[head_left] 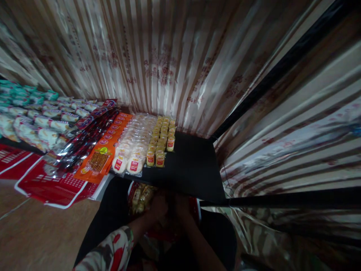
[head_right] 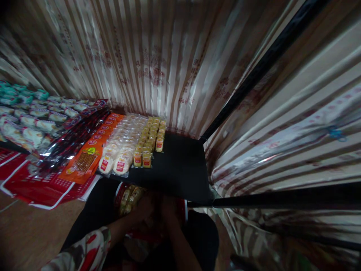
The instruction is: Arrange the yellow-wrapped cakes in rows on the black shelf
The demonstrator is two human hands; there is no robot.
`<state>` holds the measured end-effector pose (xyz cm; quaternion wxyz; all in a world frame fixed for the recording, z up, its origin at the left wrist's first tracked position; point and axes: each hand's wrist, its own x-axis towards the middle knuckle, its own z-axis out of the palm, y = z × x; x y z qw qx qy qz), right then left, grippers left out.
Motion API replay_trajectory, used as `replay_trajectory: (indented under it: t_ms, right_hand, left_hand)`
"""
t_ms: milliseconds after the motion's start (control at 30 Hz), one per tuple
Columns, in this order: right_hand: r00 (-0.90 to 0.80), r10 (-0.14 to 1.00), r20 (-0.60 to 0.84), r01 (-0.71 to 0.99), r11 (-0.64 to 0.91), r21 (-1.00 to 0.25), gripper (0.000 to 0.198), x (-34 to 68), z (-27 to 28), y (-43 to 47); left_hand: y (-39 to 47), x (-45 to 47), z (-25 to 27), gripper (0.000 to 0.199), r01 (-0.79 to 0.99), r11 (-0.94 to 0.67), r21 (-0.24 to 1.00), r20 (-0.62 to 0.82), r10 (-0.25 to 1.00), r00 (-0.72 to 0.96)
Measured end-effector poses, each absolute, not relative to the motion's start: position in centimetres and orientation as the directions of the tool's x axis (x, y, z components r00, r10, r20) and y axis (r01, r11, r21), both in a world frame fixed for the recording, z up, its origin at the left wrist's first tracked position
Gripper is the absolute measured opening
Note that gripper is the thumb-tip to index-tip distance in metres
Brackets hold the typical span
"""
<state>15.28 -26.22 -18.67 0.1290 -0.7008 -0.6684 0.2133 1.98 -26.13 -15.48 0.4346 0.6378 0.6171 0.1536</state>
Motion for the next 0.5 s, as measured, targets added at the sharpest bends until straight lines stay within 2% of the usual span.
replay_trajectory:
  t_ms: [67, 167, 267, 367, 500]
  right_hand:
    - [0.017, 0.988, -0.155, 0.878, -0.089, -0.470, 0.040, 15.0, -17.8, -26.9]
    - [-0.001, 0.984, -0.179, 0.821, -0.101, -0.562, 0.044, 14.8, -15.8, -28.1]
    - [0.014, 0.992, -0.129, 0.744, -0.097, -0.661, 0.038, 14.9, -13.7, -29.3]
    - [0.040, 0.997, -0.070, 0.701, -0.078, -0.709, 0.031, 15.2, -11.9, -30.2]
    - [0.018, 1.000, 0.014, 0.632, 0.000, -0.775, 0.033, 15.6, -9.8, -30.6]
  left_hand:
    - [-26.2, 1.6, -15.0, 0.051, 0.653, 0.181, 0.736, -0.361, 0.920, 0.151]
    - [-26.3, 0.9, -14.3, 0.051, 0.635, 0.195, 0.748, -0.361, 0.921, 0.142]
    - [-26.8, 0.4, -13.6, 0.051, 0.578, 0.160, 0.800, -0.305, 0.939, 0.162]
    - [-27.6, 0.1, -12.9, 0.050, 0.477, 0.128, 0.870, -0.232, 0.958, 0.166]
    - [-28.3, -0.2, -11.5, 0.044, 0.386, 0.085, 0.919, -0.149, 0.979, 0.140]
